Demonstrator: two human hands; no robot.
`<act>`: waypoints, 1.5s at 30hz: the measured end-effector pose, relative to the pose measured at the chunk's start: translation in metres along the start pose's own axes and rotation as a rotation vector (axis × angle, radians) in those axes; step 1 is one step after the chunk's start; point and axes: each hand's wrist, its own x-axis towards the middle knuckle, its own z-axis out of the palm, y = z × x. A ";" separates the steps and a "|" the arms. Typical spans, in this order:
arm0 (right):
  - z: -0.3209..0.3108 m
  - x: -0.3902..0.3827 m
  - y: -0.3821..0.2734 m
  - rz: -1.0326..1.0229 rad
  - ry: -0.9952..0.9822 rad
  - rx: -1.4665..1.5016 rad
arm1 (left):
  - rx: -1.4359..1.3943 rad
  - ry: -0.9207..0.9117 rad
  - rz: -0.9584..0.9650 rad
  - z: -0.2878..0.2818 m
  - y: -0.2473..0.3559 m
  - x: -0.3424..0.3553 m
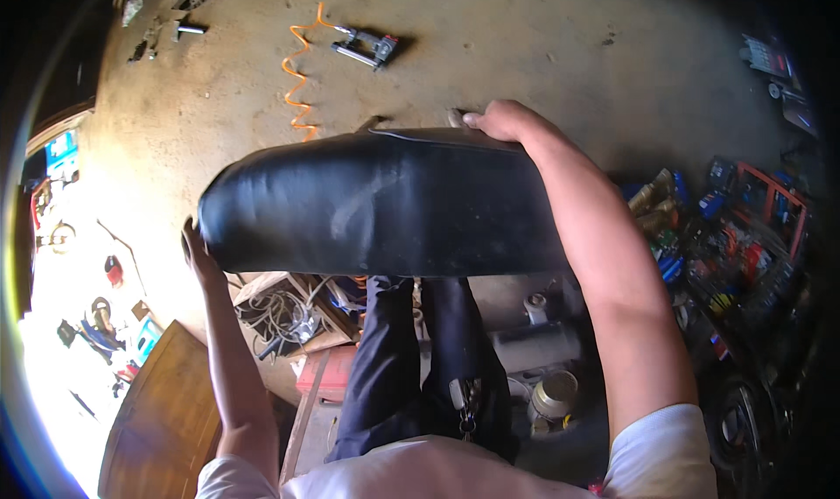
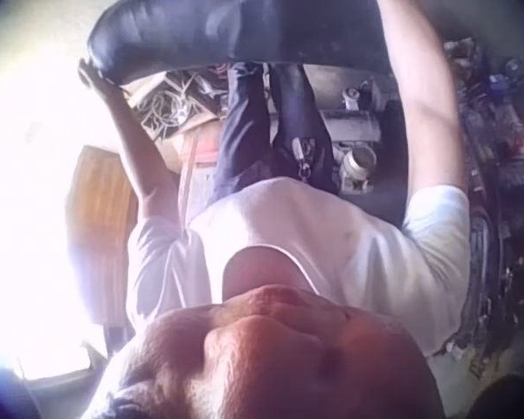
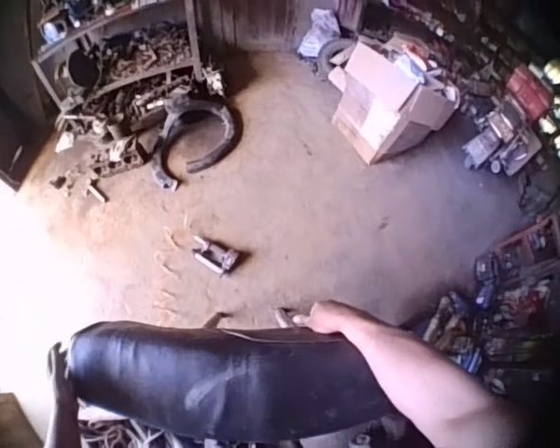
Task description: Re-upholstering a motorcycle seat using a pneumatic staple gun to secure the leather cover.
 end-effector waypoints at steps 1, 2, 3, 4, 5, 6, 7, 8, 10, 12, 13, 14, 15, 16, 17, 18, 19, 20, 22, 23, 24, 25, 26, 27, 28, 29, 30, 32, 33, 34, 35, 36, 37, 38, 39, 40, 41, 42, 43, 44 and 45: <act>0.000 -0.001 -0.011 0.005 -0.044 0.012 | 0.013 -0.025 -0.028 -0.025 -0.020 -0.015; 0.005 0.004 -0.018 -0.050 0.037 -0.015 | 0.117 -0.088 0.099 -0.044 -0.054 -0.034; 0.010 0.007 -0.001 -0.020 0.070 -0.009 | -0.357 -0.085 -0.216 -0.014 -0.068 -0.063; 0.005 0.009 -0.009 -0.029 0.014 0.041 | -0.340 -0.021 -0.245 -0.022 -0.082 -0.071; 0.000 0.009 -0.011 -0.021 -0.042 0.086 | -0.327 0.032 -0.285 -0.016 -0.087 -0.078; 0.007 0.007 -0.017 0.031 -0.039 0.013 | -0.488 -0.021 -0.346 -0.012 -0.091 -0.091; 0.011 0.015 0.012 -0.043 0.076 -0.083 | -0.689 -0.104 -0.384 0.025 -0.081 -0.091; 0.011 0.022 0.015 -0.053 0.084 -0.049 | -0.810 -0.156 -0.334 0.027 -0.093 -0.086; 0.013 0.018 0.010 -0.070 0.063 -0.029 | -0.788 -0.101 -0.339 0.025 -0.106 -0.091; 0.006 0.016 -0.011 0.015 -0.078 0.034 | -0.771 -0.070 -0.337 0.007 -0.119 -0.093; 0.007 0.015 -0.013 0.002 -0.077 0.014 | -0.765 -0.028 -0.314 0.007 -0.124 -0.092; 0.011 0.018 -0.007 0.005 -0.044 0.004 | -0.736 -0.010 -0.302 0.012 -0.121 -0.091; 0.013 0.022 0.002 0.002 -0.015 -0.006 | -0.704 0.013 -0.291 0.018 -0.117 -0.092; 0.016 0.023 0.007 0.017 -0.042 0.000 | -0.719 0.041 -0.284 0.019 -0.111 -0.100; 0.018 0.025 0.009 0.028 -0.064 0.011 | -0.617 0.049 -0.262 0.021 -0.099 -0.104; 0.018 0.025 0.013 -0.010 -0.040 -0.013 | -0.514 0.054 -0.241 0.023 -0.085 -0.106; 0.016 0.023 0.017 -0.052 -0.023 -0.036 | -0.522 0.079 -0.229 0.022 -0.068 -0.111; 0.009 0.018 0.019 -0.083 -0.031 -0.033 | -0.515 0.127 -0.180 0.021 -0.048 -0.119; -0.016 0.004 0.018 -0.090 -0.054 -0.024 | -0.431 0.217 -0.070 0.023 0.004 -0.132; -0.037 -0.011 0.025 -0.084 -0.078 -0.017 | -0.452 0.240 -0.086 0.029 0.031 -0.150; -0.062 -0.021 0.030 -0.105 -0.070 -0.036 | -0.532 0.253 -0.071 0.041 0.054 -0.166; -0.075 -0.035 0.031 -0.119 -0.062 0.020 | -0.595 0.272 -0.060 0.044 0.068 -0.189; -0.085 -0.056 0.031 -0.128 -0.060 0.077 | -0.634 0.322 -0.085 0.036 0.056 -0.217; -0.101 -0.072 0.032 -0.142 -0.062 0.058 | -0.645 0.343 -0.084 0.046 0.064 -0.245; -0.118 -0.083 0.027 -0.228 0.002 0.018 | -0.791 0.463 -0.058 0.059 0.074 -0.267; -0.132 -0.098 0.020 -0.306 0.066 -0.026 | -0.941 0.579 -0.039 0.071 0.079 -0.287; -0.149 -0.119 0.002 -0.403 0.107 -0.094 | -1.025 0.656 0.011 0.078 0.085 -0.309; -0.171 -0.152 -0.024 -0.550 0.159 -0.137 | -1.138 0.764 0.098 0.092 0.079 -0.347; -0.175 -0.166 -0.038 -0.680 0.206 -0.142 | -1.222 0.842 0.186 0.096 0.076 -0.366; -0.177 -0.177 -0.051 -0.759 0.235 -0.202 | -1.366 0.879 0.208 0.101 0.078 -0.385; -0.174 -0.187 -0.065 -0.788 0.219 -0.231 | -1.375 0.923 0.219 0.101 0.069 -0.401; -0.168 -0.197 -0.079 -0.954 0.287 -0.256 | -1.645 0.714 0.301 0.100 0.049 -0.419; -0.160 -0.205 -0.091 -1.120 0.358 -0.279 | -1.898 0.473 0.396 0.104 0.028 -0.434; -0.155 -0.213 -0.102 -1.263 0.390 -0.330 | -1.910 0.504 0.433 0.111 0.017 -0.446; -0.148 -0.221 -0.116 -1.301 0.381 -0.354 | -1.864 0.571 0.400 0.119 0.005 -0.456; -0.141 -0.227 -0.131 -1.406 0.392 -0.388 | -1.825 0.643 0.359 0.132 -0.009 -0.464; -0.136 -0.230 -0.141 -1.507 0.399 -0.428 | -1.793 0.714 0.308 0.153 -0.029 -0.471; -0.129 -0.229 -0.154 -1.645 0.392 -0.426 | -1.801 0.768 0.325 0.166 -0.071 -0.503; -0.120 -0.238 -0.163 -1.683 0.347 -0.445 | -1.791 0.683 0.458 0.188 -0.104 -0.518; -0.106 -0.243 -0.179 -1.774 0.313 -0.503 | -1.754 0.595 0.603 0.208 -0.138 -0.533; -0.090 -0.245 -0.200 -1.878 0.285 -0.548 | -1.690 0.506 0.755 0.212 -0.178 -0.551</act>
